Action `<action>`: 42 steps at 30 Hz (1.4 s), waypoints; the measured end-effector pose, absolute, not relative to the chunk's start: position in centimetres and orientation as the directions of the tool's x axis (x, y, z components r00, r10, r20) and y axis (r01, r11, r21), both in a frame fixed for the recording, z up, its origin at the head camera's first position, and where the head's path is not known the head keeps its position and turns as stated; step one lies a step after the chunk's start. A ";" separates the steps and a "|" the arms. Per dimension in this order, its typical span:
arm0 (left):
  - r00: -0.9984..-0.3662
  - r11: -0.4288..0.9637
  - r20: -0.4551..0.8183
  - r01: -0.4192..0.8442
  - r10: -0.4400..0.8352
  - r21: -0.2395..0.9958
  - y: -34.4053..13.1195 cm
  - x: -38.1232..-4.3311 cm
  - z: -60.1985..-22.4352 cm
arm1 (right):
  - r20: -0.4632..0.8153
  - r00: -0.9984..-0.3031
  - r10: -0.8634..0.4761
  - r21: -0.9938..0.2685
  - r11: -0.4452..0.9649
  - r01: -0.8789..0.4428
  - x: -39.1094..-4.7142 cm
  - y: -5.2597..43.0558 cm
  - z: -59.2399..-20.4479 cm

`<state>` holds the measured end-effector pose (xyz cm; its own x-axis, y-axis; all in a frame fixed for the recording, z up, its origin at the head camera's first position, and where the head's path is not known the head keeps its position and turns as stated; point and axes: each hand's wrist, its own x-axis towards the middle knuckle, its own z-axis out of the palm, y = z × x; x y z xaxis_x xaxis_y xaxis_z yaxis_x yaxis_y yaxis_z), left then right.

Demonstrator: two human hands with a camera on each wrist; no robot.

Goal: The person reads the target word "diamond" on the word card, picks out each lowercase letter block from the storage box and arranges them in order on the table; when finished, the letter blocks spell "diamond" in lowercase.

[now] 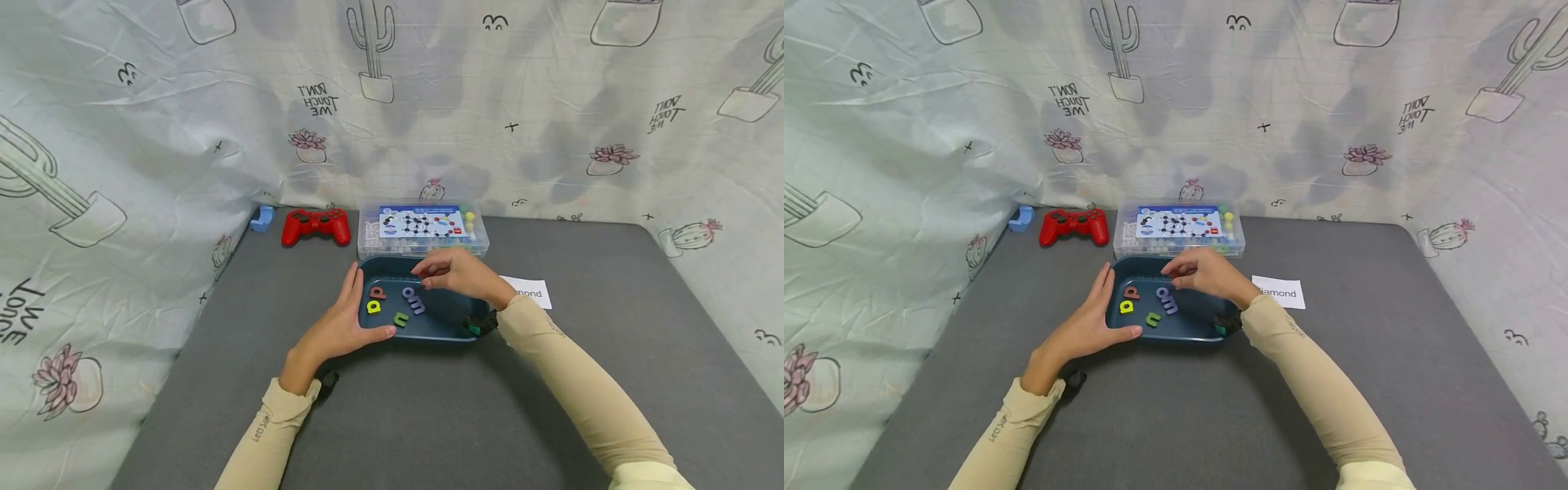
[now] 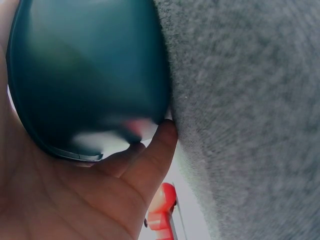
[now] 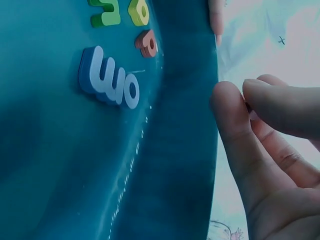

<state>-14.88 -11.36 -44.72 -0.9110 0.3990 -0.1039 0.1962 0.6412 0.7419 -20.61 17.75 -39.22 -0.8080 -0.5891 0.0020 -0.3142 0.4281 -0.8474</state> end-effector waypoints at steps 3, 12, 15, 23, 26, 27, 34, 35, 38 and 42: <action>-0.912 0.644 -0.104 0.197 0.398 0.739 -11.4 -14.9 -44.8 | 0.023 -0.807 -0.590 -0.850 0.414 -0.326 -20.5 18.2 -39.1; -0.911 0.646 -0.104 0.199 0.399 0.737 -11.4 -15.1 -44.9 | 0.043 -0.808 -0.588 -0.892 0.342 -0.296 -20.1 19.0 -38.8; -0.911 0.647 -0.105 0.199 0.399 0.736 -11.4 -15.1 -44.9 | 0.038 -0.808 -0.588 -0.907 0.320 -0.275 -20.0 19.1 -38.9; -0.914 0.652 -0.110 0.191 0.392 0.734 -11.4 -15.0 -44.9 | 0.038 -0.839 -0.543 -0.914 0.319 -0.249 -19.8 18.9 -39.0; -0.913 0.650 -0.109 0.192 0.394 0.735 -11.4 -15.0 -44.9 | 0.025 -0.859 -0.511 -0.920 0.325 -0.221 -19.6 18.9 -38.9; -0.913 0.650 -0.109 0.192 0.394 0.735 -11.4 -15.0 -44.9 | 0.020 -0.866 -0.500 -0.922 0.325 -0.209 -19.5 19.0 -38.8; -0.913 0.649 -0.113 0.187 0.392 0.738 -11.3 -15.1 -44.9 | 0.013 -0.884 -0.468 -0.943 0.287 -0.166 -18.8 19.5 -38.2; -0.913 0.647 -0.114 0.186 0.392 0.739 -11.4 -15.1 -44.9 | 0.013 -0.884 -0.468 -0.945 0.283 -0.164 -18.8 19.6 -38.2; -0.913 0.646 -0.115 0.184 0.392 0.741 -11.4 -15.1 -44.9 | 0.015 -0.888 -0.459 -0.945 0.284 -0.163 -18.5 19.9 -38.0; -0.911 0.647 -0.121 0.182 0.394 0.741 -11.4 -15.2 -44.9 | 0.026 -0.895 -0.445 -0.943 0.285 -0.169 -18.0 20.4 -37.6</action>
<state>-15.18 -11.39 -44.89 -0.9112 0.3940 -0.1207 0.1816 0.6469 0.7406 -17.96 20.35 -37.58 -0.8951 -0.4452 0.0260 -0.1693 0.2853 -0.9434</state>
